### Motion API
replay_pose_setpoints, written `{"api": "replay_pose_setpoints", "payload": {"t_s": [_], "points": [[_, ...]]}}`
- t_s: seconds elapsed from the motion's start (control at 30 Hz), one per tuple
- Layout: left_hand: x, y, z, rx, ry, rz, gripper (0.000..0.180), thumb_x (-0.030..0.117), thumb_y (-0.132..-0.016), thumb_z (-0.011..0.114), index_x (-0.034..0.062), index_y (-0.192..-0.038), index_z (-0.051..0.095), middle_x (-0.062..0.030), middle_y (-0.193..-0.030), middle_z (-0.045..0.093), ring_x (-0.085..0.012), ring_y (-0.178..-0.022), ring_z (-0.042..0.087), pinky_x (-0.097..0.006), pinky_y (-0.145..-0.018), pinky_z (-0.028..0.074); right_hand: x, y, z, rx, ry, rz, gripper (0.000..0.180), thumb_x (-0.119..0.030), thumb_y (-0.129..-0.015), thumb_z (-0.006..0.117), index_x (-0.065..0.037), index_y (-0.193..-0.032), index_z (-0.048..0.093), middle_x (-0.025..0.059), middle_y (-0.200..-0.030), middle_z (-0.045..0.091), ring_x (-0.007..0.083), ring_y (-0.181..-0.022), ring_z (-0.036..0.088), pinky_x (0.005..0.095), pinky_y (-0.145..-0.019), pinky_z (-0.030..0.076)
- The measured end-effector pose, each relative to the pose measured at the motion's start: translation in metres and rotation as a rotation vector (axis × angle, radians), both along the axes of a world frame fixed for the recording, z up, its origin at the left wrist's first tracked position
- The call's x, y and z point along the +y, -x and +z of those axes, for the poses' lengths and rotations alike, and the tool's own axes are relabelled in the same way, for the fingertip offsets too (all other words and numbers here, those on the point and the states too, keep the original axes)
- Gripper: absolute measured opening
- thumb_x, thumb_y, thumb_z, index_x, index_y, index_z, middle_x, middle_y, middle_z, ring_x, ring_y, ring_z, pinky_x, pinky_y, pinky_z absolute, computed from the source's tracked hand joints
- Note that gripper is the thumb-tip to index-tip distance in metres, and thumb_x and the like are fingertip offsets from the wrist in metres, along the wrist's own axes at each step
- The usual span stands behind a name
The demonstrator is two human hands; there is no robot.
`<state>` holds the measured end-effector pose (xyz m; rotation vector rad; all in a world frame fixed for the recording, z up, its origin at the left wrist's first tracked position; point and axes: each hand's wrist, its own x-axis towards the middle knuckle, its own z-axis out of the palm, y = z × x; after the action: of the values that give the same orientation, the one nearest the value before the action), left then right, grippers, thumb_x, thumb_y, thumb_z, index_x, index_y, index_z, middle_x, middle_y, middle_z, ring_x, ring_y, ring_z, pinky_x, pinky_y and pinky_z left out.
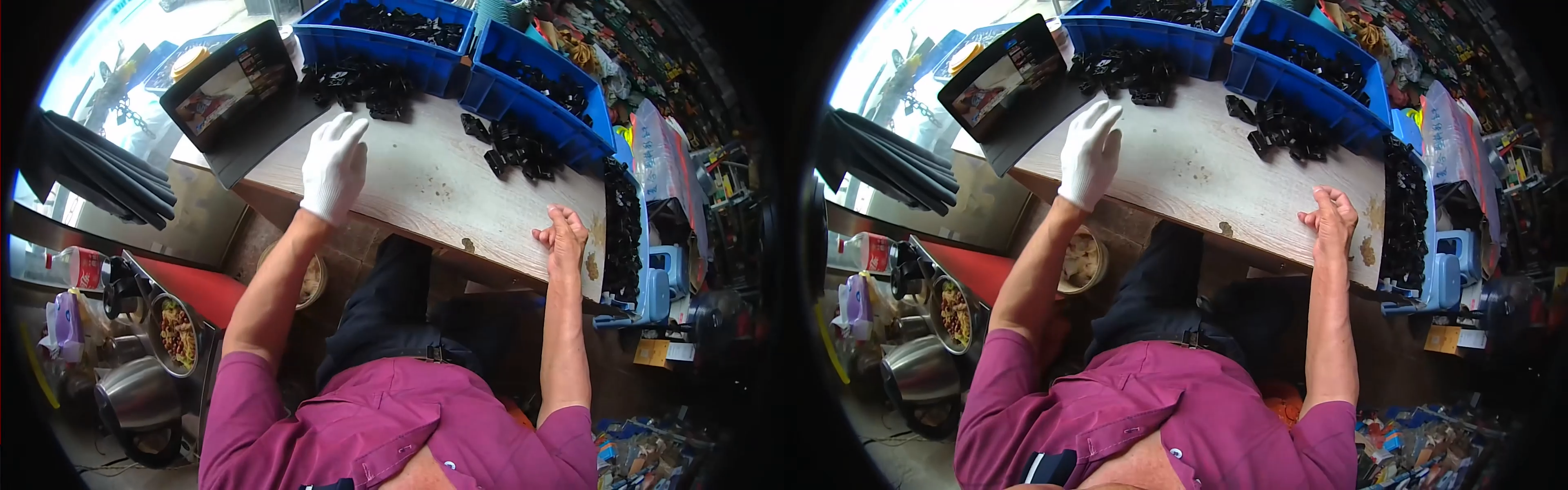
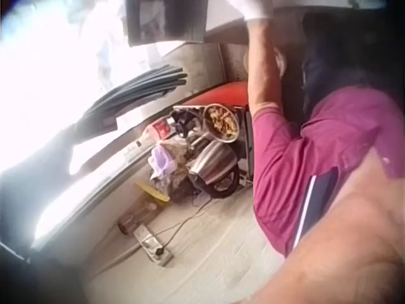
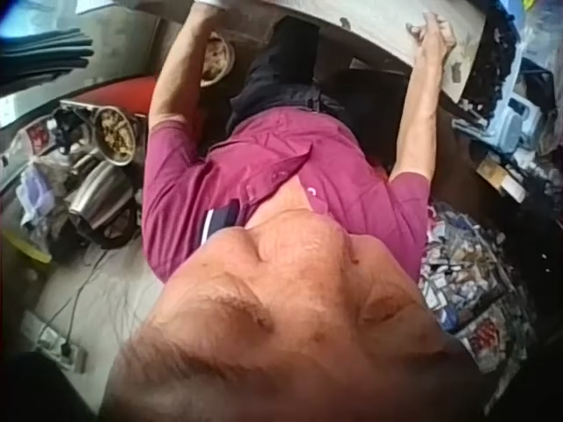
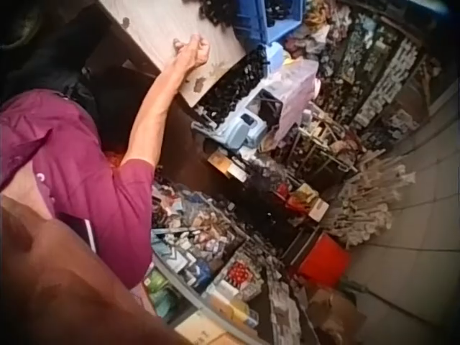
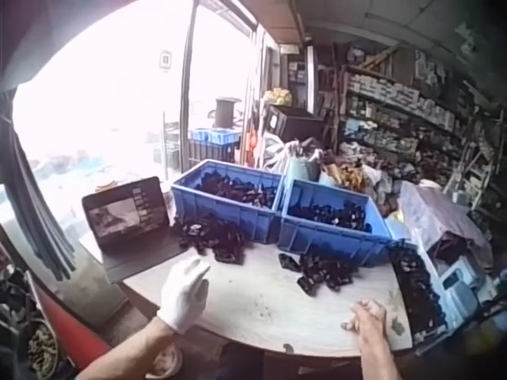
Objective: Assembling small black plastic components by hand at a workbench.
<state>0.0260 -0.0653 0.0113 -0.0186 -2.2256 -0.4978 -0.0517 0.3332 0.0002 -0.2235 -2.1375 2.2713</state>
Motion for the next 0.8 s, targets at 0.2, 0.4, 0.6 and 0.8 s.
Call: {"api": "replay_pose_setpoints", "payload": {"t_s": [0.2, 0.4, 0.6, 0.8], "points": [[-0.016, 0.068, -0.016, -0.078, 0.255, 0.001, 0.023, 0.014, -0.085, 0.069, 0.0094, -0.108, 0.069, -0.0099, -0.113, 0.067, -0.0343, -0.101, 0.063, -0.045, -0.078, 0.055, -0.025, 0.000, 0.019, -0.086, -0.062, 0.015, 0.028, -0.018, -0.086, 0.080, -0.004, -0.104, 0.065, -0.0025, -0.058, 0.056, 0.0068, -0.042, 0.049, 0.0307, -0.053, 0.058], [-0.009, 0.079, -0.019, -0.042, 0.283, -0.061, 0.021, 0.015, -0.085, 0.068, 0.0098, -0.105, 0.071, -0.0083, -0.109, 0.068, -0.0341, -0.099, 0.063, -0.045, -0.077, 0.055, -0.060, 0.012, 0.032, -0.224, -0.281, 0.095, 0.034, -0.020, -0.083, 0.083, -0.006, -0.109, 0.064, -0.0039, -0.057, 0.051, 0.0080, -0.043, 0.051, 0.0303, -0.047, 0.057], [-0.010, 0.085, -0.018, -0.067, 0.263, -0.137, 0.015, 0.014, -0.088, 0.066, 0.0098, -0.102, 0.071, -0.0108, -0.100, 0.072, -0.0329, -0.091, 0.066, -0.046, -0.072, 0.053, -0.095, 0.021, 0.038, -0.223, -0.436, 0.179, 0.043, -0.021, -0.082, 0.083, -0.004, -0.118, 0.066, 0.0024, -0.067, 0.058, 0.0098, -0.043, 0.050, 0.0308, -0.041, 0.053], [0.010, 0.070, -0.014, -0.120, 0.230, -0.244, 0.009, 0.009, -0.091, 0.062, 0.0084, -0.096, 0.068, -0.0125, -0.086, 0.072, -0.0344, -0.084, 0.068, -0.046, -0.073, 0.053, -0.110, 0.032, 0.035, -0.213, -0.591, 0.095, 0.032, -0.022, -0.087, 0.077, -0.003, -0.111, 0.068, 0.0045, -0.066, 0.058, 0.0109, -0.040, 0.047, 0.0316, -0.038, 0.049]]}}
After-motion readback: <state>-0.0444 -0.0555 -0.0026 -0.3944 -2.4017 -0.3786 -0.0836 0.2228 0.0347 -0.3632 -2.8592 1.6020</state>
